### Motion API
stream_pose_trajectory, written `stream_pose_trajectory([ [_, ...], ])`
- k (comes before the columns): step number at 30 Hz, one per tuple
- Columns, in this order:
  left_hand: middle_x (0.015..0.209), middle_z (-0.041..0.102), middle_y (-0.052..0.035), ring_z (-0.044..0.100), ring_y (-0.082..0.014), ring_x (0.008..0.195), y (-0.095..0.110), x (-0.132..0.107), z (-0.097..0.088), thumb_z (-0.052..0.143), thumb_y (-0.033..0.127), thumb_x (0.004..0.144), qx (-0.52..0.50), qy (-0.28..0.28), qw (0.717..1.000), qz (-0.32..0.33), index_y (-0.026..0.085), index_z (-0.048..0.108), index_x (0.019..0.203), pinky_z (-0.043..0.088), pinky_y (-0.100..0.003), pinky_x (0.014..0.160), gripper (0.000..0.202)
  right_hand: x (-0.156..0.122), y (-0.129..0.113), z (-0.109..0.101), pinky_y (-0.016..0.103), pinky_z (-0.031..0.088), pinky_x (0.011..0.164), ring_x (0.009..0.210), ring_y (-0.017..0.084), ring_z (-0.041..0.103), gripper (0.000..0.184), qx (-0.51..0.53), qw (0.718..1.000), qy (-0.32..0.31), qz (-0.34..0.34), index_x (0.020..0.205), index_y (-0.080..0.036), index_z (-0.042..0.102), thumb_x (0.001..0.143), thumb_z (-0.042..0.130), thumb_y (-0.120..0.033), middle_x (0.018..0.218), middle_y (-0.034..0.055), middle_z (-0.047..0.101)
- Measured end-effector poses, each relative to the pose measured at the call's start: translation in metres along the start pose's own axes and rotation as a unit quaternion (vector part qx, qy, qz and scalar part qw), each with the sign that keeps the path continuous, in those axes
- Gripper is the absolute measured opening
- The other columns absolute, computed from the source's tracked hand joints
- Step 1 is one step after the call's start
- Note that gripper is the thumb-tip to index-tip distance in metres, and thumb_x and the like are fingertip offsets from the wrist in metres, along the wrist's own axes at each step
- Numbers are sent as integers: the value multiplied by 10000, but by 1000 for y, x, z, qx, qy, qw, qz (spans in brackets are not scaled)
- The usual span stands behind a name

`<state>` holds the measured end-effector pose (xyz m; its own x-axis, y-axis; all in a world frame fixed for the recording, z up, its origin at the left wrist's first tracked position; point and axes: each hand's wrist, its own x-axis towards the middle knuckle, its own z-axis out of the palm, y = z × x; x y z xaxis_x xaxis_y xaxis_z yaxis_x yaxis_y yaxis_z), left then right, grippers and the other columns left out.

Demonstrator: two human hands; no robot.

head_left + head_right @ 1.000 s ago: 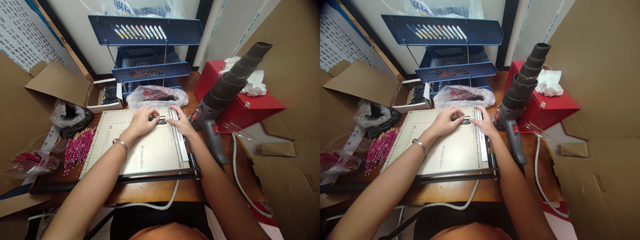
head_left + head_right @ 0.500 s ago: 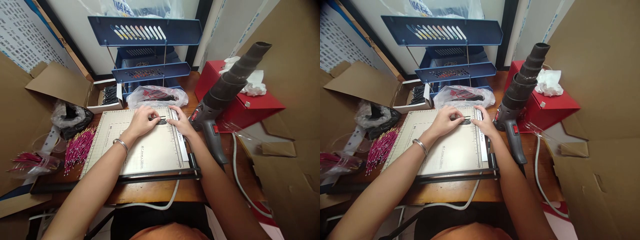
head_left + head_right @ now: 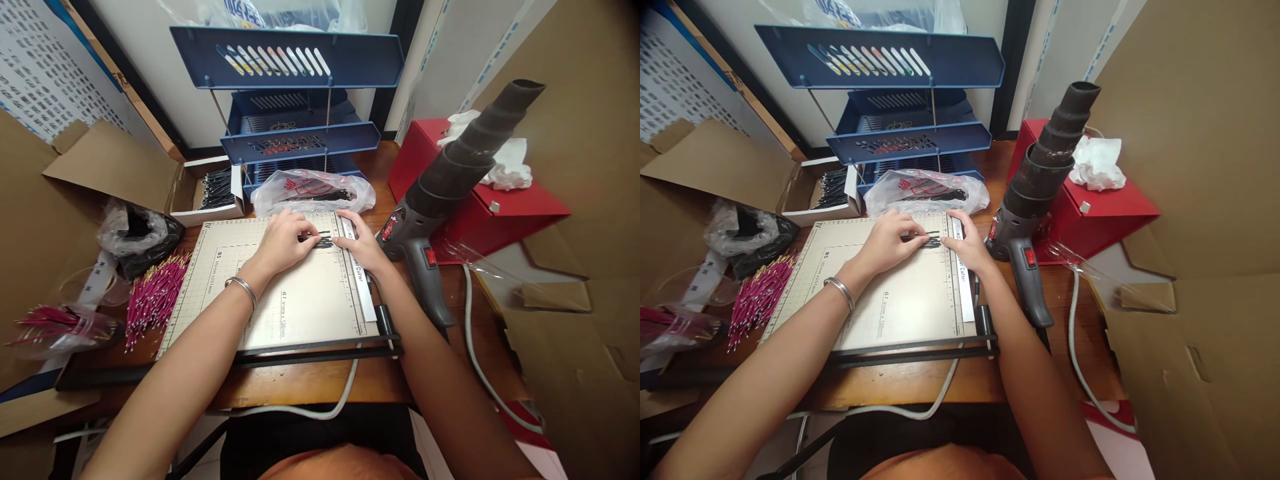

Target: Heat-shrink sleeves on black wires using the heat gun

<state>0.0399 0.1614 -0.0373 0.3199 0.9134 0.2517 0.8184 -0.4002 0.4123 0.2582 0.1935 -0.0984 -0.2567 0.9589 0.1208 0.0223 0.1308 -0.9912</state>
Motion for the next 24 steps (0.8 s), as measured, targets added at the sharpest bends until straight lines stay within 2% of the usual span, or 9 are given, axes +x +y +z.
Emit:
stream_pose_trajectory([
  [5, 946, 779, -84, 568, -295, 969, 0, 0, -1, 704, 333, 1011, 22, -10, 999, 21, 241, 843, 910, 440, -491, 921, 195, 0, -1, -1, 570, 329, 1382, 1567, 352, 496, 683, -5, 1000, -3, -1, 1361, -295, 630, 705, 811, -364, 1605, 59, 594],
  [24, 936, 778, -81, 572, -294, 966, 1, -1, 0, 683, 324, 1020, 22, -15, 999, 19, 236, 842, 930, 441, -473, 903, 203, 1, 2, -1, 563, 287, 1394, 1577, 342, 481, 638, -8, 1000, 4, 6, 1337, -307, 650, 714, 775, -361, 1616, 41, 589],
])
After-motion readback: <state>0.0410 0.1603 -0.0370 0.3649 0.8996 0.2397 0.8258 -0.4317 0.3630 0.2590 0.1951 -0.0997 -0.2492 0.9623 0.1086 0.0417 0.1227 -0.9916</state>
